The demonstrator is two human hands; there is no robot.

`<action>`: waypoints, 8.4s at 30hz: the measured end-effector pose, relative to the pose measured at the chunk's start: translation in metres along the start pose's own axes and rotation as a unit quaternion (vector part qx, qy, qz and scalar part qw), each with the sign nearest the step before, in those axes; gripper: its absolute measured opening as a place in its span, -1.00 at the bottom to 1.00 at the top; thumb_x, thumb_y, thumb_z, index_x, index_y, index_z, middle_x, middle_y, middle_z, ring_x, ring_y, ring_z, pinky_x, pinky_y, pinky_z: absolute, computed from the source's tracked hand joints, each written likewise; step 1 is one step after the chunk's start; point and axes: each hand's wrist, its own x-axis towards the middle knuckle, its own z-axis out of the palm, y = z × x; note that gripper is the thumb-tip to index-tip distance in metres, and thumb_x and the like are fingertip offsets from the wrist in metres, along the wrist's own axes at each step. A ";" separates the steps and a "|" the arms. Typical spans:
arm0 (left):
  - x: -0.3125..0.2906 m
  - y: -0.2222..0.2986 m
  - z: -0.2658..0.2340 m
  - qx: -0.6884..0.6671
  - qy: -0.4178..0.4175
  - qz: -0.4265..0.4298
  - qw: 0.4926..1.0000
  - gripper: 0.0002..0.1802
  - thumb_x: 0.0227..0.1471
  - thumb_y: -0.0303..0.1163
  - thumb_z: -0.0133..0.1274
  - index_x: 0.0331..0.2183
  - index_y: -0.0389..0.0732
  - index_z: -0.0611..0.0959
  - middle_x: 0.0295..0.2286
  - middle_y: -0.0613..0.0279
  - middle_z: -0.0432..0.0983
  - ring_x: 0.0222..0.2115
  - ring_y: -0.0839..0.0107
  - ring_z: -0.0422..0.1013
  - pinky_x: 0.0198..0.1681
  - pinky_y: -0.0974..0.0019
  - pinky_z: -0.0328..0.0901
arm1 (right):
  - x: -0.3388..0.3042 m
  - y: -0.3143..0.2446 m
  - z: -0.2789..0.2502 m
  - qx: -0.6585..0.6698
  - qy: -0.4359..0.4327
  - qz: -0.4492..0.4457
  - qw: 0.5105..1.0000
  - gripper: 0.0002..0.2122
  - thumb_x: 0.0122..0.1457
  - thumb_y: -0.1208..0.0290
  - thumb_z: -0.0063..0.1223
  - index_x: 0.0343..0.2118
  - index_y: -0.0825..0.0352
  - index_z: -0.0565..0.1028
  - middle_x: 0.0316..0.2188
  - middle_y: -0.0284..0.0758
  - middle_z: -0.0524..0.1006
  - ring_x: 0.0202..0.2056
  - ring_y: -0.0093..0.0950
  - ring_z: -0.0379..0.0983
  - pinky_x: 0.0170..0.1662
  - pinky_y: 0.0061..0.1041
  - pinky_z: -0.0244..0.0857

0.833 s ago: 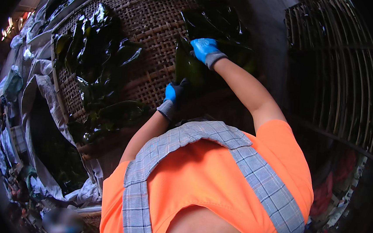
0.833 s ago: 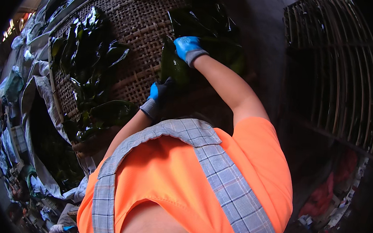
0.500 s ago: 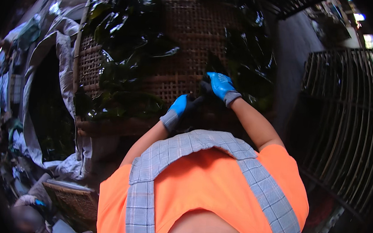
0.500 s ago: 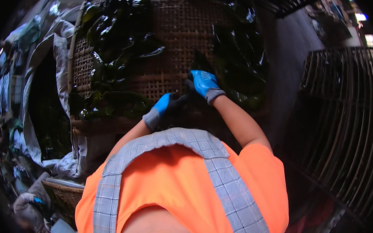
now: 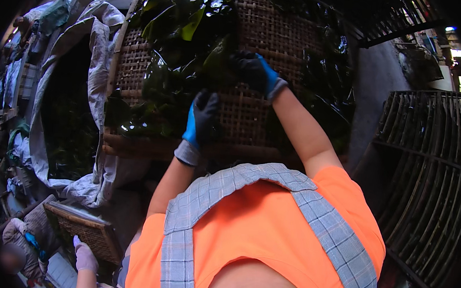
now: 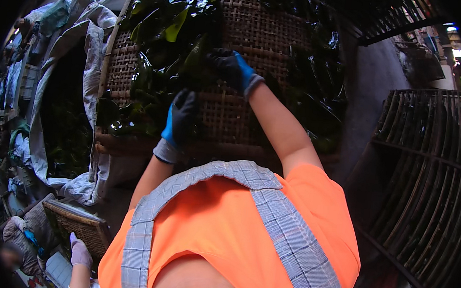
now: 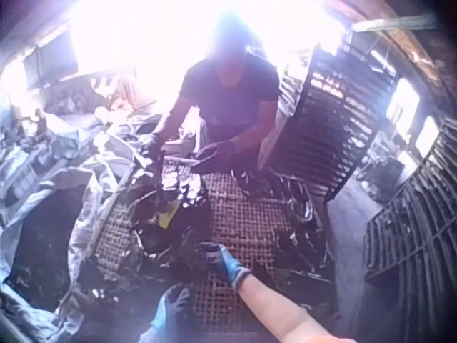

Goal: The person picks up dark green leaves from a large white sack, spreads them out on a rectangular woven tray, and then carries the tray to a vertical rack to be stacked.

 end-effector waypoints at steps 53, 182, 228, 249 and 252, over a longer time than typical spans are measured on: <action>-0.040 0.063 -0.070 0.060 0.036 0.093 0.993 -0.62 0.13 -0.42 -0.13 0.00 -0.28 0.38 -0.21 0.18 0.47 -0.27 0.41 0.46 -0.27 0.44 0.38 | 0.028 0.095 0.062 -0.849 0.027 -0.164 0.502 -0.74 0.01 0.48 -0.09 -0.20 0.15 0.47 -0.52 -0.28 0.53 -0.44 -0.29 0.48 -0.36 -0.28 0.33; 0.104 0.037 0.126 0.484 -0.329 0.292 0.757 -0.66 -0.06 -0.55 0.02 -0.15 -0.32 0.53 -0.22 0.17 0.50 -0.22 0.31 0.42 -0.18 0.26 0.34 | -0.119 -0.080 -0.060 0.105 0.142 -0.109 0.978 -0.79 0.18 0.44 -0.07 -0.14 0.34 0.46 -0.22 -0.35 0.52 -0.19 -0.52 0.45 -0.12 -0.55 0.35; 0.122 0.159 -0.131 0.605 0.049 0.330 0.723 -0.26 -0.20 -0.13 0.20 0.04 -0.10 0.35 0.05 -0.06 0.15 0.08 0.00 0.08 0.11 -0.02 0.00 | 0.174 0.053 0.119 -0.649 0.391 -0.187 0.626 -0.58 -0.01 0.16 0.08 -0.07 0.21 0.40 -0.08 -0.17 0.42 -0.09 -0.16 0.35 -0.02 -0.27 0.22; 0.164 0.185 -0.103 0.816 0.066 0.143 0.556 -0.27 -0.18 0.06 0.15 0.02 -0.04 0.39 -0.02 0.06 0.30 0.03 0.06 0.18 0.08 -0.01 0.07 | 0.082 -0.121 0.069 -0.206 0.166 -0.207 0.942 -0.78 0.07 0.50 0.06 -0.18 0.31 0.51 -0.37 -0.45 0.54 -0.39 -0.65 0.40 -0.31 -0.60 0.29; 0.135 0.198 -0.053 0.577 -0.044 0.456 0.677 -0.26 -0.23 -0.07 0.24 0.01 -0.10 0.39 -0.03 0.07 0.31 0.02 0.07 0.19 0.09 0.10 0.10 | 0.048 -0.136 0.092 -0.237 0.180 -0.196 0.934 -0.75 0.02 0.55 0.07 -0.18 0.33 0.51 -0.37 -0.40 0.56 -0.38 -0.60 0.46 -0.29 -0.58 0.36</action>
